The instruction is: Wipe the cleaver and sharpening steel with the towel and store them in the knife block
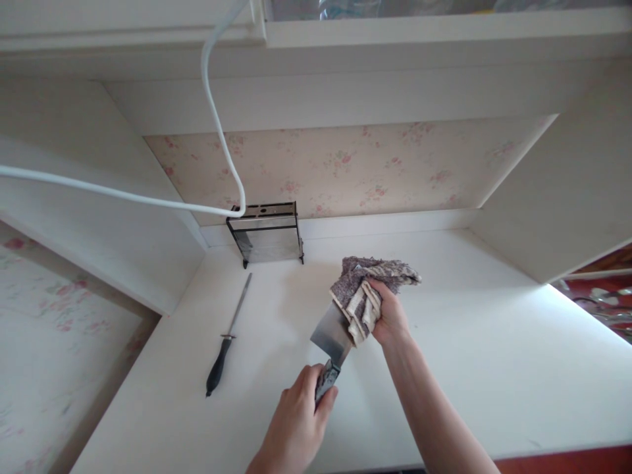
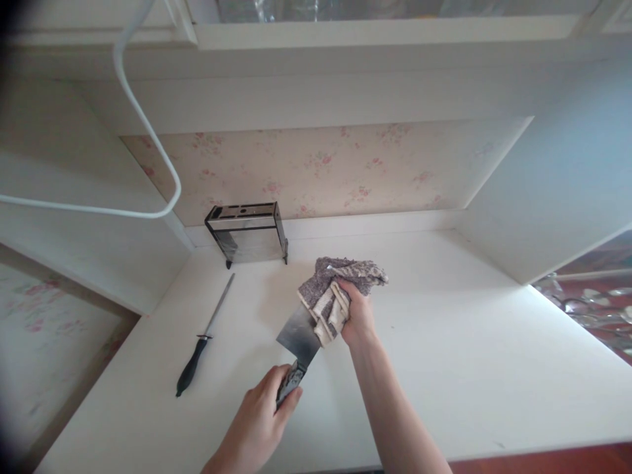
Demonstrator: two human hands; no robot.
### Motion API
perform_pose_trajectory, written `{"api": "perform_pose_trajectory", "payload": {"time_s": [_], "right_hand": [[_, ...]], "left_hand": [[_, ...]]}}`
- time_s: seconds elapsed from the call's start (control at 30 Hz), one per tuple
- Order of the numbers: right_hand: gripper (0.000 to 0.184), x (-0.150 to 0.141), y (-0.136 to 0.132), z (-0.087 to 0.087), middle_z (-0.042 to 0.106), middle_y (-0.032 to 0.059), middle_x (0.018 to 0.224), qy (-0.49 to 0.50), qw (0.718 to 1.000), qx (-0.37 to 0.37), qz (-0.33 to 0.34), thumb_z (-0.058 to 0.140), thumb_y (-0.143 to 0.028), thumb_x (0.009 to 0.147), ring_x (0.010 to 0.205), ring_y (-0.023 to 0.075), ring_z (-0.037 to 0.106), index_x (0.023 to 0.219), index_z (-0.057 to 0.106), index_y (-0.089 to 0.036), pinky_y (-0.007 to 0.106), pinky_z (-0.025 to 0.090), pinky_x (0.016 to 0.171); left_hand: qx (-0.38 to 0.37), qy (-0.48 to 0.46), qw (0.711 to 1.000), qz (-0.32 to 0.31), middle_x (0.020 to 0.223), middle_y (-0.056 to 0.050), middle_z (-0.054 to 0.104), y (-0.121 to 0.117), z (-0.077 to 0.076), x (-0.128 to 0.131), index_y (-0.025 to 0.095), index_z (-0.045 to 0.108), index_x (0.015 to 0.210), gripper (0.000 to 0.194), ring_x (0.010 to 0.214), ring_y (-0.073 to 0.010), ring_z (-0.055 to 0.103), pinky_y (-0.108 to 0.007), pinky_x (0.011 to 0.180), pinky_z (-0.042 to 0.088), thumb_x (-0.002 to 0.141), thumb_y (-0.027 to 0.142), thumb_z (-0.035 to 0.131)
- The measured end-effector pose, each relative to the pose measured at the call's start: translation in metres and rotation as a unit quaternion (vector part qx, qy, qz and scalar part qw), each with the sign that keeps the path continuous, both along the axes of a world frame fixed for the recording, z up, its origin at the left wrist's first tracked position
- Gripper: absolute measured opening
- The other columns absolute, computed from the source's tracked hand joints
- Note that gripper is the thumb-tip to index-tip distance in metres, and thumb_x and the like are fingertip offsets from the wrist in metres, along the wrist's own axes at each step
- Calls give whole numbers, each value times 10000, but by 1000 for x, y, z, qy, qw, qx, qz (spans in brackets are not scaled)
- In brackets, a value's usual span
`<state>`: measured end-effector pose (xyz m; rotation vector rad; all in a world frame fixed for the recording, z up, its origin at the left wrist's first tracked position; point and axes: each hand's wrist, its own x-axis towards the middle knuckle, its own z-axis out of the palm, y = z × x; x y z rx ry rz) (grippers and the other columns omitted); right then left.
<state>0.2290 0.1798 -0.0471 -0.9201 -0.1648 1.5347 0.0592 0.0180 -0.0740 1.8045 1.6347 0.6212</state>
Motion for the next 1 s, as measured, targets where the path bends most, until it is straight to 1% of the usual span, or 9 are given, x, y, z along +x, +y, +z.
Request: {"api": "perform_pose_trajectory", "payload": {"time_s": [0.17, 0.3, 0.43, 0.53, 0.63, 0.73, 0.8, 0.87, 1.0], "right_hand": [[232, 12, 5, 4, 738, 21, 845, 9, 1000, 10, -10, 721, -200, 649, 748, 175, 705, 871, 668, -158, 288, 600, 774], [142, 35, 17, 13, 738, 10, 821, 23, 998, 35, -54, 650, -182, 712, 733, 159, 704, 851, 675, -167, 292, 592, 820], [171, 67, 27, 16, 740, -2, 881, 52, 989, 82, -113, 570, -226, 813, 836, 134, 704, 934, 685, -189, 279, 564, 880], [256, 86, 24, 6, 735, -4, 944, 66, 982, 125, -128, 540, -367, 855, 957, 157, 685, 1004, 682, -214, 330, 541, 930], [278, 94, 11, -16, 736, -17, 916, 76, 985, 120, -100, 548, -453, 837, 954, 169, 684, 932, 695, -237, 351, 528, 945], [210, 81, -10, -36, 735, -31, 836, 84, 992, 77, -57, 583, -421, 808, 818, 144, 698, 813, 691, -241, 310, 548, 887], [199, 60, -25, -42, 737, -17, 867, 91, 994, 56, 5, 620, -410, 777, 806, 157, 699, 831, 692, -233, 321, 559, 863], [226, 35, -40, -39, 738, 2, 885, 91, 993, 43, 61, 684, -407, 723, 798, 181, 700, 851, 691, -221, 341, 571, 833], [352, -10, -57, -20, 734, 31, 850, 42, 991, 34, 124, 807, -308, 588, 720, 198, 694, 891, 671, -189, 337, 588, 741]], "left_hand": [[-45, -31, 998, -31, 783, -42, 675, 5, 10, -1, 233, 548, 950, 228, 697, -207, 640, -266, 601, 365, 950, 414, 410], [-48, -31, 998, -32, 800, -44, 670, 1, 10, -1, 225, 547, 983, 219, 709, -194, 627, -256, 627, 373, 948, 393, 411], [-46, -74, 996, -22, 814, -44, 651, -4, 8, 0, 209, 547, 1004, 239, 731, -174, 601, -241, 666, 399, 954, 389, 397], [-41, -106, 993, 22, 757, -35, 618, -2, 7, -2, 198, 548, 969, 273, 690, -159, 571, -228, 643, 402, 952, 427, 400], [-42, -131, 988, 72, 713, -26, 593, 4, 9, -6, 193, 546, 941, 290, 635, -148, 552, -213, 576, 386, 944, 451, 414], [-29, -145, 985, 94, 698, -19, 589, 12, 13, -8, 190, 547, 945, 283, 593, -137, 538, -207, 543, 370, 937, 450, 434], [-11, -138, 986, 89, 676, -12, 583, 17, 17, -6, 191, 556, 936, 268, 582, -136, 528, -212, 550, 365, 934, 436, 446], [6, -123, 990, 69, 700, -21, 605, 20, 19, 0, 193, 567, 947, 250, 612, -146, 545, -222, 585, 373, 934, 414, 452], [-6, -89, 996, 11, 828, -67, 673, 21, 15, 14, 198, 571, 1015, 220, 720, -192, 617, -258, 648, 391, 940, 356, 436]]}}
